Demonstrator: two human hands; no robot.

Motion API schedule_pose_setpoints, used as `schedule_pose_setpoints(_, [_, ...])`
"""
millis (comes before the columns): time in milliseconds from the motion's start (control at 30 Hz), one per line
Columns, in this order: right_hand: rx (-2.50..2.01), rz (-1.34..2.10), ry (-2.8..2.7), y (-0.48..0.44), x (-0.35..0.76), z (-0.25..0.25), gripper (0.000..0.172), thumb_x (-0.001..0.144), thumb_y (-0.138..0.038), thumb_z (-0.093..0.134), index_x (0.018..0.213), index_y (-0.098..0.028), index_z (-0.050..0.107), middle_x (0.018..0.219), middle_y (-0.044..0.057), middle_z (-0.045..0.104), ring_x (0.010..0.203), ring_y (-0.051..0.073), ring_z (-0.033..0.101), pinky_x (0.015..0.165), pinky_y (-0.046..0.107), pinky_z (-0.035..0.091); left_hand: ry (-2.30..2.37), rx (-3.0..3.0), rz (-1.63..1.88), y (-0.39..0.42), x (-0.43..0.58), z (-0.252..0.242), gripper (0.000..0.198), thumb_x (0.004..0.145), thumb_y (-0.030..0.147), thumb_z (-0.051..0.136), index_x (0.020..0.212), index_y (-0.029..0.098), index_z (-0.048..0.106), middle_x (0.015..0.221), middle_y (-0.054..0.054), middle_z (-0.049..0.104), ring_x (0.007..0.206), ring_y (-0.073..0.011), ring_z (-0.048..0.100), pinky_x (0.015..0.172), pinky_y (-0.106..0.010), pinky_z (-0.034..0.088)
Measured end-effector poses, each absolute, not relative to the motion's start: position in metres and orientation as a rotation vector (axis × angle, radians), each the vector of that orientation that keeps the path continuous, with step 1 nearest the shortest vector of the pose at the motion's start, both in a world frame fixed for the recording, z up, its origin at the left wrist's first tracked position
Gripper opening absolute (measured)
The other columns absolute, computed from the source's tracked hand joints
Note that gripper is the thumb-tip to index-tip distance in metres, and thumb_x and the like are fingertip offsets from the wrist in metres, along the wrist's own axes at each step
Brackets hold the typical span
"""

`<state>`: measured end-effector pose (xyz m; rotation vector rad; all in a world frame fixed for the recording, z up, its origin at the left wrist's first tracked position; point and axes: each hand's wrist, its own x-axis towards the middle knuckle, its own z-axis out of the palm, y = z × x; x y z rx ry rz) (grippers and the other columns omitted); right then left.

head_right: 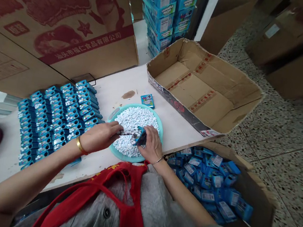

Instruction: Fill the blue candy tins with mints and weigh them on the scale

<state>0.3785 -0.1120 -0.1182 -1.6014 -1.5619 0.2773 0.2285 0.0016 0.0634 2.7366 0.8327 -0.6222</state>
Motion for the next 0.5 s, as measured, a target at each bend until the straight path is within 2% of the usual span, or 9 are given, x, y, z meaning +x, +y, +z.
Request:
schedule_pose_setpoints(167, [-1.58,0.303,-1.543,-0.111,0.375,-0.119,0.079,0.073,-0.024,0.064,0.142,-0.015,0.026,0.138,0.019,0.046,0.135,0.033,0.038,0.109,0.057,0.037,0.84,2.878,-0.907,-0.018,0.263,0.098,0.025,0.091,0.008,0.037,0.101,0.013,0.059,0.095,-0.011,0.06,0.087,-0.0244,0.063,0.063,-0.031,0.048])
schedule_pose_setpoints(300, [-1.584,0.337,-1.501,-0.112,0.376,-0.122,0.081,0.071,-0.023,0.066,0.141,-0.015,0.026,0.137,0.019,0.046,0.134,0.033,0.038,0.11,0.055,0.037,0.875,2.899,-0.861,-0.018,0.259,0.108,0.024,0.092,0.01,0.037,0.1,0.016,0.059,0.094,-0.009,0.06,0.087,-0.0228,0.061,0.064,-0.03,0.047])
schedule_pose_setpoints(400, [-1.595,0.379,-1.46,-0.113,0.378,-0.124,0.083,0.07,-0.024,0.068,0.141,-0.014,0.025,0.138,0.02,0.045,0.134,0.033,0.039,0.11,0.054,0.037,1.05,2.863,-0.689,-0.001,0.229,0.081,0.02,0.093,0.018,0.041,0.103,0.017,0.057,0.098,-0.008,0.06,0.087,-0.0204,0.061,0.068,-0.029,0.047])
schedule_pose_setpoints(500, [-1.638,0.437,-1.371,-0.115,0.382,-0.124,0.086,0.07,-0.03,0.071,0.141,-0.015,0.025,0.137,0.02,0.044,0.13,0.033,0.045,0.107,0.053,0.041,1.213,2.675,-0.685,0.012,0.191,0.02,0.02,0.091,0.018,0.043,0.105,0.017,0.057,0.103,-0.01,0.059,0.089,-0.0205,0.06,0.073,-0.03,0.048])
